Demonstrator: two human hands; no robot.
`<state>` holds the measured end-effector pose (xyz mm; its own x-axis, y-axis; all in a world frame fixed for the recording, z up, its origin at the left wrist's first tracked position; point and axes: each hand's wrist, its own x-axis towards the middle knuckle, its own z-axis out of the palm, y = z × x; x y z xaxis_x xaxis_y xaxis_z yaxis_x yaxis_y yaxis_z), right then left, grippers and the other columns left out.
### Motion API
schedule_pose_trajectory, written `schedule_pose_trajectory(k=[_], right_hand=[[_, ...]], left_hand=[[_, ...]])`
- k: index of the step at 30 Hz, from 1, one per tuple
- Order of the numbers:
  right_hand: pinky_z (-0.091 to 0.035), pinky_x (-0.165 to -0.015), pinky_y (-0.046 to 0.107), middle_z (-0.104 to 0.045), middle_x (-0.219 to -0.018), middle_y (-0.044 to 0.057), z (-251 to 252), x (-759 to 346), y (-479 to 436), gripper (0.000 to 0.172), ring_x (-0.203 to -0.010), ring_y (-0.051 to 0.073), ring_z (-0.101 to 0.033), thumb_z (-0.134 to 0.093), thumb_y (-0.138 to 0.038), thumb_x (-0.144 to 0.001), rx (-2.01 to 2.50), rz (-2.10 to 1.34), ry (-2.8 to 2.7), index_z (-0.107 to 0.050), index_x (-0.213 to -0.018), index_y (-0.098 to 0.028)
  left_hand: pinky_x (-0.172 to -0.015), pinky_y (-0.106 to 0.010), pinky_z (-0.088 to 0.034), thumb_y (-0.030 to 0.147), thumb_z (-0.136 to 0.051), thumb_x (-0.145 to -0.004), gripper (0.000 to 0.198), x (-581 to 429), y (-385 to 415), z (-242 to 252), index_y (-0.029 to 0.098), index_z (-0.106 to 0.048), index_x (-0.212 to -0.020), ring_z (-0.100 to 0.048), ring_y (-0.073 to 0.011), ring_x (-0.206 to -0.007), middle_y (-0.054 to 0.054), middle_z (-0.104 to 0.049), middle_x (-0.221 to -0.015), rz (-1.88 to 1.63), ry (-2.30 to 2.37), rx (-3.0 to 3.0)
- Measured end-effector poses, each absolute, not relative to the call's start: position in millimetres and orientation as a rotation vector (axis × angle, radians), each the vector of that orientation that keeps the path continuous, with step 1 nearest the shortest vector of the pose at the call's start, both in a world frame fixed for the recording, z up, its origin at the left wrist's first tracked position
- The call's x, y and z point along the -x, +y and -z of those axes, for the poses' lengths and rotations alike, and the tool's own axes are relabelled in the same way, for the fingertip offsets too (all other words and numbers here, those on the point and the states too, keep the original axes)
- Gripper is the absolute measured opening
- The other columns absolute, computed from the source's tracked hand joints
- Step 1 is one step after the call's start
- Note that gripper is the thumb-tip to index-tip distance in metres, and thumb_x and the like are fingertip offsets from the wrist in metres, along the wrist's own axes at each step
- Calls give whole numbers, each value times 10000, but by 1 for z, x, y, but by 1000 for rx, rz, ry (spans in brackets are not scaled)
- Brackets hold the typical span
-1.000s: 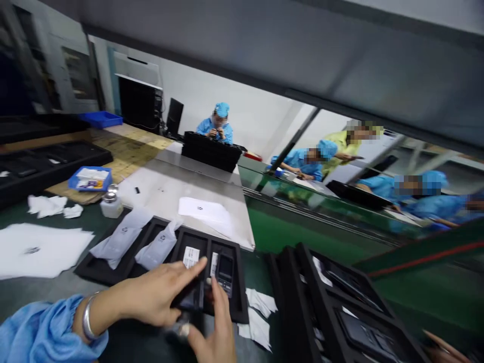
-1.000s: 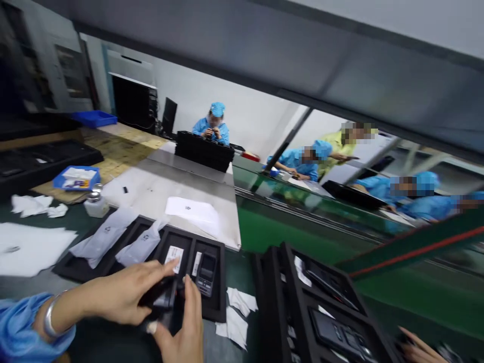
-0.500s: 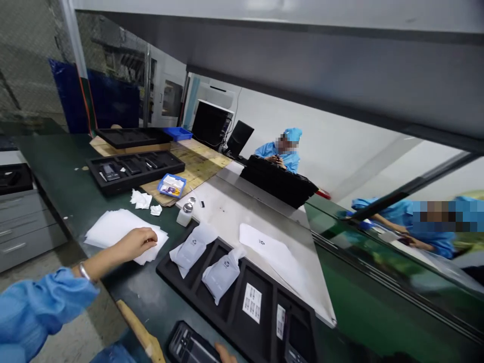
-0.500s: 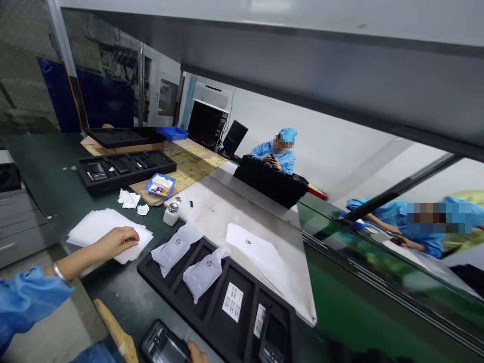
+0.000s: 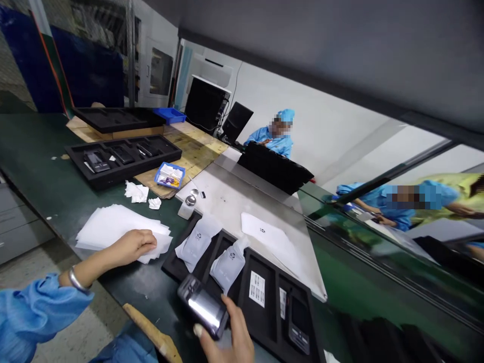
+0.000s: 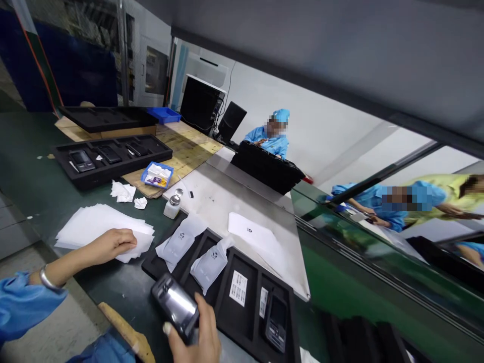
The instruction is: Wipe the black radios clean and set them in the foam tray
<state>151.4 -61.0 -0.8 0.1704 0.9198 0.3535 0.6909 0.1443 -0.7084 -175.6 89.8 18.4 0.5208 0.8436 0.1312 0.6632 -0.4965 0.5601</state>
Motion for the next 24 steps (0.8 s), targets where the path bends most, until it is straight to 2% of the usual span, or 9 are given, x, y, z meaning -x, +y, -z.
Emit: schedule_pose_trajectory(k=[3, 7, 13, 17, 22, 24], right_hand=[[-561, -866, 400, -672, -1152, 136, -12, -126, -28, 595, -1046, 305, -672, -724, -465, -809, 1524, -261, -1611, -550, -1304, -184], [-570, -835, 421, -679, -1129, 153, -14, -95, -2, 625, -1004, 316, -685, -739, -473, -796, 1526, -192, -1686, -548, -1303, -162], [-578, -831, 390, -696, -1081, 93, -14, -75, -5, 646, -973, 293, -697, -824, -317, -665, 1606, -492, -1699, -596, -1253, -180], [-571, -849, 377, -695, -1089, 94, -22, -79, -1, 624, -975, 278, -689, -821, -305, -665, 1618, -590, -1631, -610, -1236, -172], [-572, -843, 334, -686, -1104, 82, -24, -81, 2, 685, -984, 255, -681, -852, -269, -635, 1424, -667, -1742, -599, -1267, -189], [-563, -880, 346, -683, -1105, 81, -22, -81, 2, 671, -999, 254, -676, -850, -280, -649, 1418, -635, -1701, -597, -1263, -188]], left_hand=[[-735, -256, -431, 289, -421, -1004, 301, 171, 80, -15, 227, -689, -881, -624, -153, -803, -20, -656, -842, -588, 1203, -2388], [-705, -254, -448, 260, -417, -1015, 300, 166, 69, -11, 224, -689, -892, -616, -153, -762, -24, -633, -821, -703, 1271, -2483], [-698, -275, -473, 138, -419, -984, 275, 161, 51, -1, 207, -685, -991, -610, -180, -793, -52, -637, -852, -906, 1313, -2645], [-714, -279, -489, 84, -440, -964, 260, 158, 40, 3, 197, -663, -1036, -618, -178, -793, -54, -651, -870, -1014, 1204, -2717], [-659, -259, -488, 77, -475, -959, 201, 150, 36, -7, 180, -628, -1039, -592, -161, -747, -52, -644, -850, -1066, 1053, -2666], [-738, -288, -514, 101, -500, -956, 172, 150, 36, -13, 198, -633, -1008, -606, -180, -845, -73, -662, -965, -1030, 1029, -2647]])
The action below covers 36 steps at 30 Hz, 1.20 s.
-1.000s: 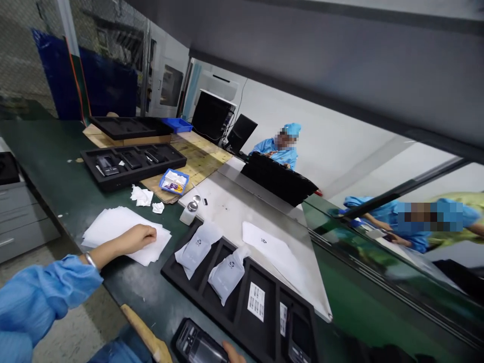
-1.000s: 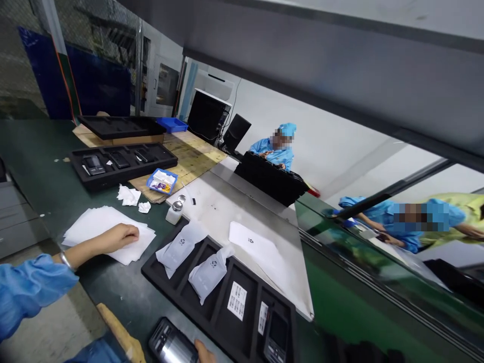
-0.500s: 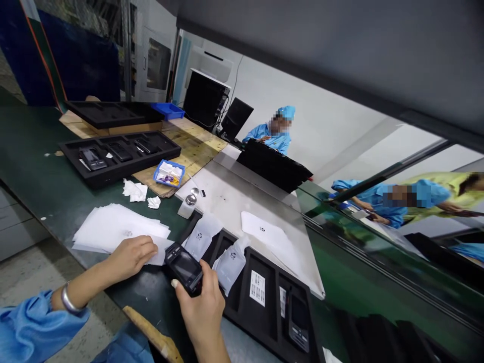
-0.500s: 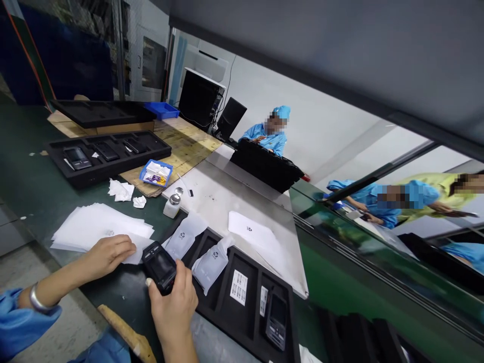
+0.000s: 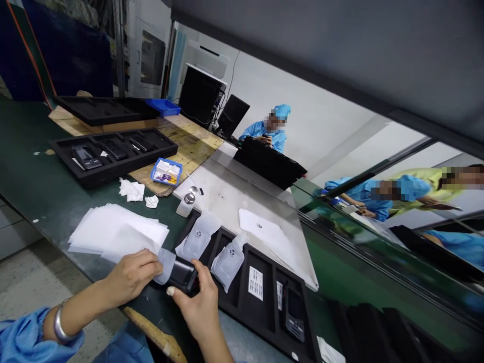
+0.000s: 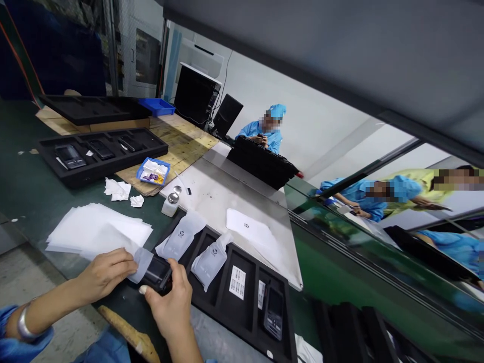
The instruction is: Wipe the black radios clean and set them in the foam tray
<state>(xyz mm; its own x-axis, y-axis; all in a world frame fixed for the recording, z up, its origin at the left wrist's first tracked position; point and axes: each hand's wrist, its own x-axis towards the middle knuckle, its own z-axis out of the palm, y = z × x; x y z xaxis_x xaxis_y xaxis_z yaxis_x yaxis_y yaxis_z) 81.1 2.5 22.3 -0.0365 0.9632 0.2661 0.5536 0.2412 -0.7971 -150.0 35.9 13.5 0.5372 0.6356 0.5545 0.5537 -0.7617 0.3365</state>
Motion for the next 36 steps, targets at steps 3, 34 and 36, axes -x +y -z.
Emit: schedule_pose_trajectory(k=[3, 34, 36], right_hand=[[-565, -873, 343, -678, -1106, 75, -21, -84, 2, 679, -998, 248, -673, -859, -308, -650, 1367, -640, -1698, -594, -1265, -197], [-455, -732, 311, -673, -893, 43, -81, -98, 12, 299, -807, 201, -612, -611, -131, -814, 1615, -659, -1843, -673, -1100, -191], [-445, -733, 306, -672, -848, 33, -78, -97, 15, 207, -808, 197, -616, -583, -109, -820, 1560, -658, -1903, -701, -961, -205]], left_hand=[[-1026, -481, -463, 241, -642, -903, 277, 154, 38, -22, 221, -612, -1178, -501, -315, -1252, -137, -534, -1390, -904, 1018, -2681], [-896, -364, -563, 236, -644, -896, 883, 70, 34, -17, 213, -94, -1587, -641, -220, -1017, -106, -600, -1106, -1393, 885, -2256], [-898, -380, -566, 254, -645, -899, 877, 70, 34, -15, 219, -101, -1586, -640, -225, -1023, -112, -597, -1120, -1404, 913, -2261]])
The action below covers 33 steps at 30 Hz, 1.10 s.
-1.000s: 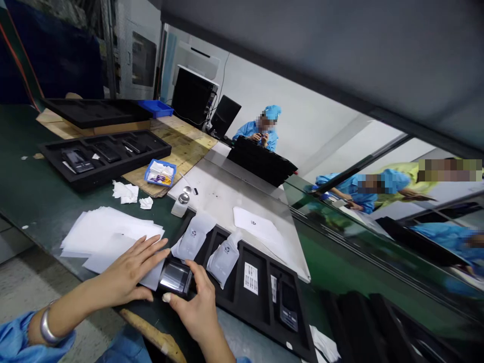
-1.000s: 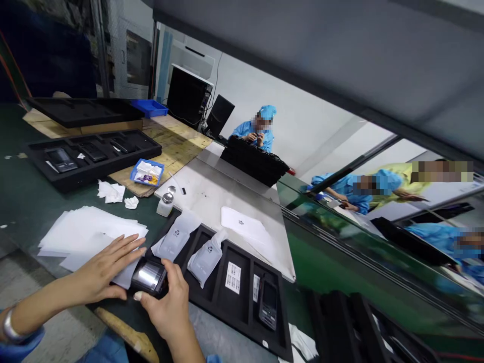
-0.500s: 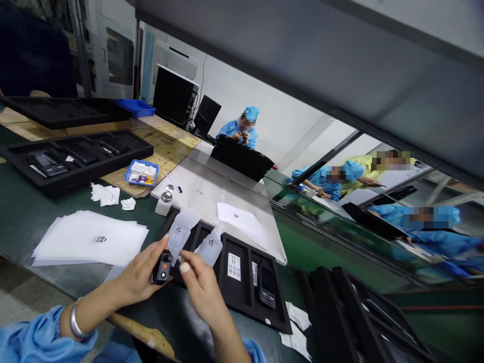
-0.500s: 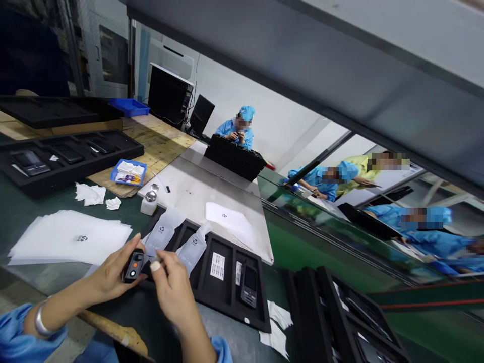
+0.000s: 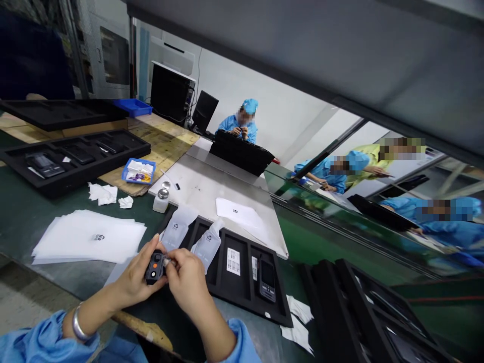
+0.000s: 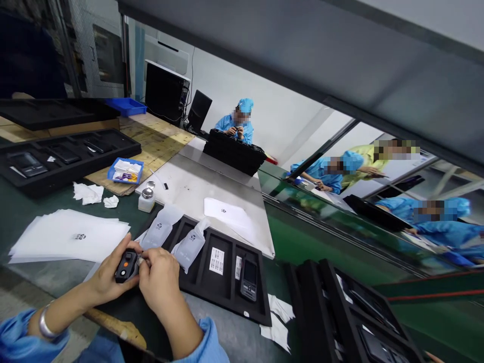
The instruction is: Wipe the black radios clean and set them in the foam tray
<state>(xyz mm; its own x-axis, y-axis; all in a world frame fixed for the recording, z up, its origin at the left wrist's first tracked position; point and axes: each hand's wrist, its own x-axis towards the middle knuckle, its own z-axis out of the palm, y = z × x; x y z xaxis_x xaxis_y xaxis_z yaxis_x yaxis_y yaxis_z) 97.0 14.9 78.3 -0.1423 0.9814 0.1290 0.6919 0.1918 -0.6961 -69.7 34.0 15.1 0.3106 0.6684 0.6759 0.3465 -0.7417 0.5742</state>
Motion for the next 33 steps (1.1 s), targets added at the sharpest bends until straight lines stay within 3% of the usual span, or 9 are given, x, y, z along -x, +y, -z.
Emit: schedule_pose_trajectory(k=[3, 9, 15, 20, 23, 26, 28, 33], right_hand=[[-439, -744, 308, -660, -801, 31, -82, -96, 19, 167, -800, 191, -611, -552, -108, -829, 1431, -616, -1936, -690, -827, -202], [-467, -758, 265, -619, -754, 13, -127, -96, 13, 141, -756, 149, -597, -520, -216, -865, 993, -584, -1716, -655, -830, -197], [-490, -692, 220, -623, -765, 9, -141, -120, 14, 137, -714, 127, -593, -545, -267, -877, 1029, -658, -1515, -652, -832, -194], [-522, -762, 272, -663, -869, 31, -90, -200, -6, 213, -799, 159, -612, -593, -345, -879, 1293, -543, -1113, -658, -994, -177], [-515, -743, 275, -652, -844, 35, -39, -254, -46, 240, -791, 169, -612, -560, -393, -909, 1473, -411, -888, -644, -943, -171], [-490, -630, 259, -598, -722, 13, 13, -291, -99, 302, -679, 170, -583, -528, -448, -933, 1643, -323, -866, -635, -831, -184], [-470, -595, 264, -596, -690, 13, 40, -307, -131, 332, -626, 174, -572, -517, -463, -943, 1733, -229, -904, -649, -794, -198], [-451, -571, 270, -604, -689, 24, 66, -328, -161, 348, -591, 177, -561, -484, -457, -963, 1781, -55, -853, -673, -803, -211]], left_hand=[[-909, -414, -569, 271, -653, -895, 881, 71, 34, -13, 236, -108, -1586, -641, -242, -1055, -125, -596, -1162, -1404, 943, -2265], [-981, -471, -555, 353, -753, -800, 1042, 77, 32, -18, 299, -70, -1586, -615, -279, -1179, -102, -554, -1356, -1468, 927, -2146], [-787, -420, -638, 594, -694, -773, 934, 57, 44, -22, 365, -237, -1555, -717, -271, -945, -19, -654, -1236, -1361, 1224, -2183], [-937, -520, -545, 622, -570, -847, 888, -28, 64, -61, 273, -182, -1567, -596, -383, -1224, -124, -477, -1502, -1018, 1357, -2159], [-989, -470, -495, 570, -518, -893, 885, -98, 85, -82, 151, -138, -1573, -536, -385, -1297, -209, -425, -1525, -751, 1375, -2236], [-903, -458, -507, 588, -451, -917, 931, -159, 106, -82, 75, -38, -1576, -651, -392, -1119, -288, -542, -1360, -388, 1444, -2329], [-842, -466, -511, 570, -435, -929, 916, -188, 110, -77, 70, -25, -1576, -684, -393, -1009, -293, -570, -1275, -281, 1462, -2380], [-897, -504, -476, 411, -402, -971, 735, -241, 75, -67, 151, -99, -1588, -520, -426, -1223, -266, -439, -1404, -300, 1339, -2624]])
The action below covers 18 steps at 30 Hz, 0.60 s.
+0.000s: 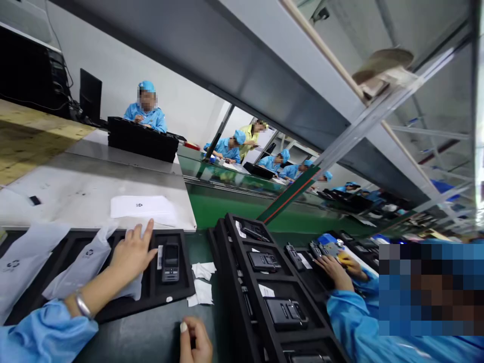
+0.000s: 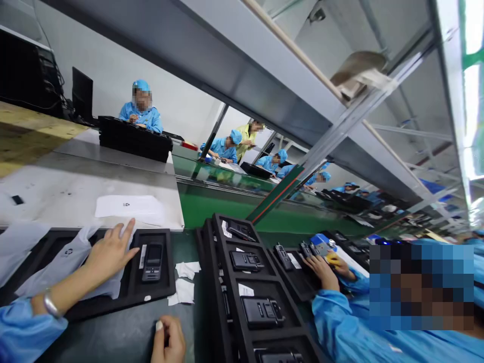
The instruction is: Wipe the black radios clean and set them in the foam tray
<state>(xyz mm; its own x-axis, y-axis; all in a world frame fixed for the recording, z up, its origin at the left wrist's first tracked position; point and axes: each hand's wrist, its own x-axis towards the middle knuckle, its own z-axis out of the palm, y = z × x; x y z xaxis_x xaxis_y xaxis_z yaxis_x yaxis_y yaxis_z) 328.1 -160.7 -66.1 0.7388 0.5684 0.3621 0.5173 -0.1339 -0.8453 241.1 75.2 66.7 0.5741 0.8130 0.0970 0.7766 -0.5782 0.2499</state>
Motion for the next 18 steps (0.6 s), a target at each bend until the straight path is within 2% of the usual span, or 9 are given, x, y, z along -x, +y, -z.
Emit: schedule_pose_trajectory(k=[2, 5, 8, 11, 14, 16, 18], right_hand=[[-458, -588, 273, -616, -702, 30, 65, -333, -157, 350, -612, 183, -579, -462, -444, -973, 1758, -94, -887, -668, -808, -215], [-462, -597, 278, -624, -710, 34, 64, -335, -152, 347, -625, 186, -592, -439, -431, -978, 1753, -145, -938, -665, -817, -223], [-458, -579, 283, -621, -697, 37, 66, -333, -154, 354, -607, 190, -587, -448, -450, -969, 1750, -176, -930, -671, -810, -226], [-482, -605, 296, -634, -713, 46, 70, -333, -161, 384, -639, 202, -609, -473, -508, -951, 1726, -214, -829, -686, -820, -216], [-522, -660, 319, -668, -761, 58, 73, -338, -166, 403, -682, 214, -638, -541, -543, -915, 1709, -245, -633, -685, -1019, -181], [-542, -690, 348, -676, -789, 61, 73, -342, -165, 545, -686, 221, -639, -599, -564, -871, 1644, -274, -649, -609, -1236, -159], [-559, -706, 388, -684, -842, 72, 69, -341, -160, 681, -695, 237, -646, -631, -580, -836, 1564, -331, -799, -524, -1372, -176]], left_hand=[[-869, -481, -489, 406, -418, -969, 745, -266, 53, -63, 142, -96, -1588, -564, -396, -1150, -244, -541, -1259, -252, 1244, -2693], [-789, -446, -511, 406, -577, -882, 874, -304, 32, -53, 113, -139, -1579, -655, -359, -948, -220, -618, -1068, -128, 1223, -2665], [-759, -434, -516, 284, -629, -798, 935, -329, 30, -44, 63, -147, -1568, -676, -362, -920, -259, -619, -1077, -78, 1261, -2589], [-803, -439, -516, 219, -613, -746, 996, -325, 37, -49, 42, -82, -1569, -682, -362, -963, -265, -629, -1116, -103, 1226, -2520], [-929, -403, -496, 248, -610, -749, 1034, -290, 35, -66, 147, -11, -1586, -648, -315, -1107, -186, -622, -1267, -180, 1031, -2517], [-988, -367, -476, 245, -638, -723, 1065, -255, 26, -80, 258, -19, -1590, -607, -281, -1191, -104, -596, -1357, -213, 786, -2545], [-982, -399, -488, 241, -691, -667, 1129, -217, 13, -89, 280, -43, -1590, -622, -312, -1157, -103, -614, -1329, -161, 495, -2570]])
